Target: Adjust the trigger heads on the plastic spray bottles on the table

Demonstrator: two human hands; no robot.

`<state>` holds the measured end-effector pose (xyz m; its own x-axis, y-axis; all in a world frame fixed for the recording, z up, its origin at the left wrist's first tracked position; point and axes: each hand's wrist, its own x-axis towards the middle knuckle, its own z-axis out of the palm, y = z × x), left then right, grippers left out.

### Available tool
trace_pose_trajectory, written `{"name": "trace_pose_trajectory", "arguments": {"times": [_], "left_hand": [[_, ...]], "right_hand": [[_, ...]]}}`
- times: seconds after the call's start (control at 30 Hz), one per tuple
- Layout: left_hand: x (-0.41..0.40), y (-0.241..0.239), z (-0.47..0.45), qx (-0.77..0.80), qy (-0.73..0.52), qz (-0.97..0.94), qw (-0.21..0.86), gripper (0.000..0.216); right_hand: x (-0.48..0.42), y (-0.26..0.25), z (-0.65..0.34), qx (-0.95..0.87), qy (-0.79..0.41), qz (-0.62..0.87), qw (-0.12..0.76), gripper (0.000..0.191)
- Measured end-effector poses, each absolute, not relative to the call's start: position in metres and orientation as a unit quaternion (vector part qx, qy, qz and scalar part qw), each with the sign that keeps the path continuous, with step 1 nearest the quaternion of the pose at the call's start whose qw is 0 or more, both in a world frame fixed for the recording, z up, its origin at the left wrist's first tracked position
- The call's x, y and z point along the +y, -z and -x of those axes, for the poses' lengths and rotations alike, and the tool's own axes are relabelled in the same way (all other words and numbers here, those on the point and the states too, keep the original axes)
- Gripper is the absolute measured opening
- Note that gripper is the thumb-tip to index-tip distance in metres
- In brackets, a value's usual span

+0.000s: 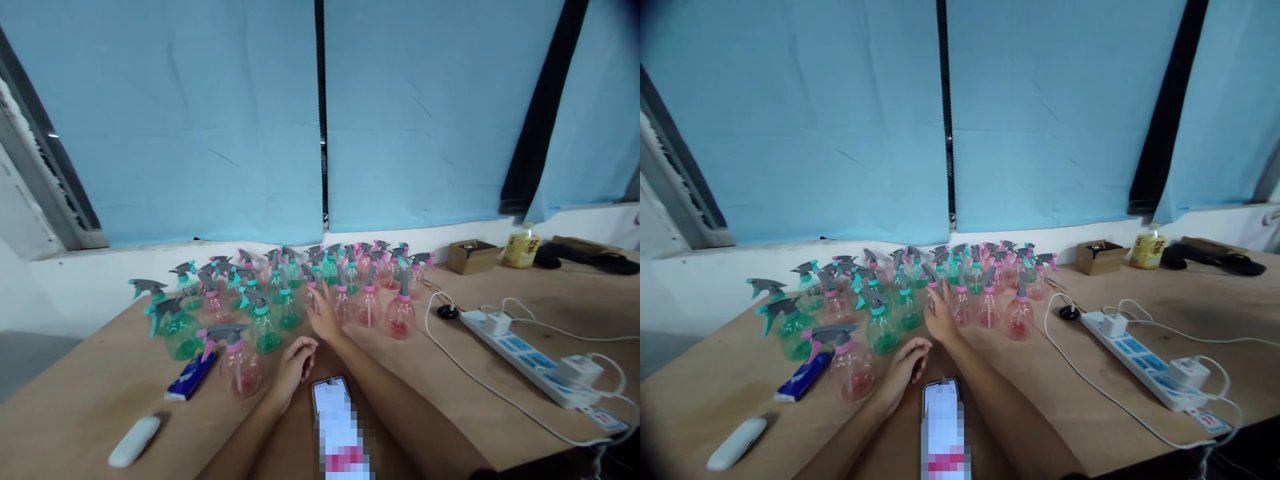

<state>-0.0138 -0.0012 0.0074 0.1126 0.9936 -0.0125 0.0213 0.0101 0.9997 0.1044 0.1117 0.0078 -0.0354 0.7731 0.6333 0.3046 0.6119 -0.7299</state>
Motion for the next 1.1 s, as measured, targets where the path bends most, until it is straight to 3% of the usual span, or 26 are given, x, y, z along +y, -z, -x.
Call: {"name": "trace_pose_trajectory", "arguments": {"times": [0.13, 0.43, 0.53, 0.67, 0.77, 1.0, 1.1], "left_hand": [[0.0, -0.003, 0.015, 0.471, -0.466, -0.53, 0.529, 0.024], [-0.002, -0.007, 0.012, 0.473, -0.472, -0.523, 0.53, 0.028], [-0.002, -0.008, 0.012, 0.47, -0.473, -0.522, 0.531, 0.028], [-0.004, -0.01, 0.012, 0.472, -0.471, -0.522, 0.532, 0.027], [-0.004, -0.01, 0.012, 0.472, -0.474, -0.519, 0.532, 0.027], [-0.003, -0.009, 0.015, 0.46, -0.515, -0.488, 0.533, 0.024], [-0.003, -0.01, 0.015, 0.459, -0.522, -0.48, 0.535, 0.024]], "right_hand": [[0.121, -0.004, -0.101, -0.712, -0.2, 0.403, 0.539, 0.058], [0.112, -0.003, -0.095, -0.666, -0.059, 0.421, 0.613, 0.036], [0.11, -0.007, -0.094, -0.642, -0.056, 0.429, 0.633, 0.046], [0.104, -0.015, -0.096, -0.623, -0.135, 0.421, 0.645, 0.076], [0.098, -0.021, -0.098, -0.615, -0.173, 0.426, 0.64, 0.082], [0.1, -0.038, -0.107, -0.612, -0.234, 0.456, 0.603, 0.039], [0.107, -0.044, -0.114, -0.624, -0.303, 0.399, 0.6, 0.034]]}}
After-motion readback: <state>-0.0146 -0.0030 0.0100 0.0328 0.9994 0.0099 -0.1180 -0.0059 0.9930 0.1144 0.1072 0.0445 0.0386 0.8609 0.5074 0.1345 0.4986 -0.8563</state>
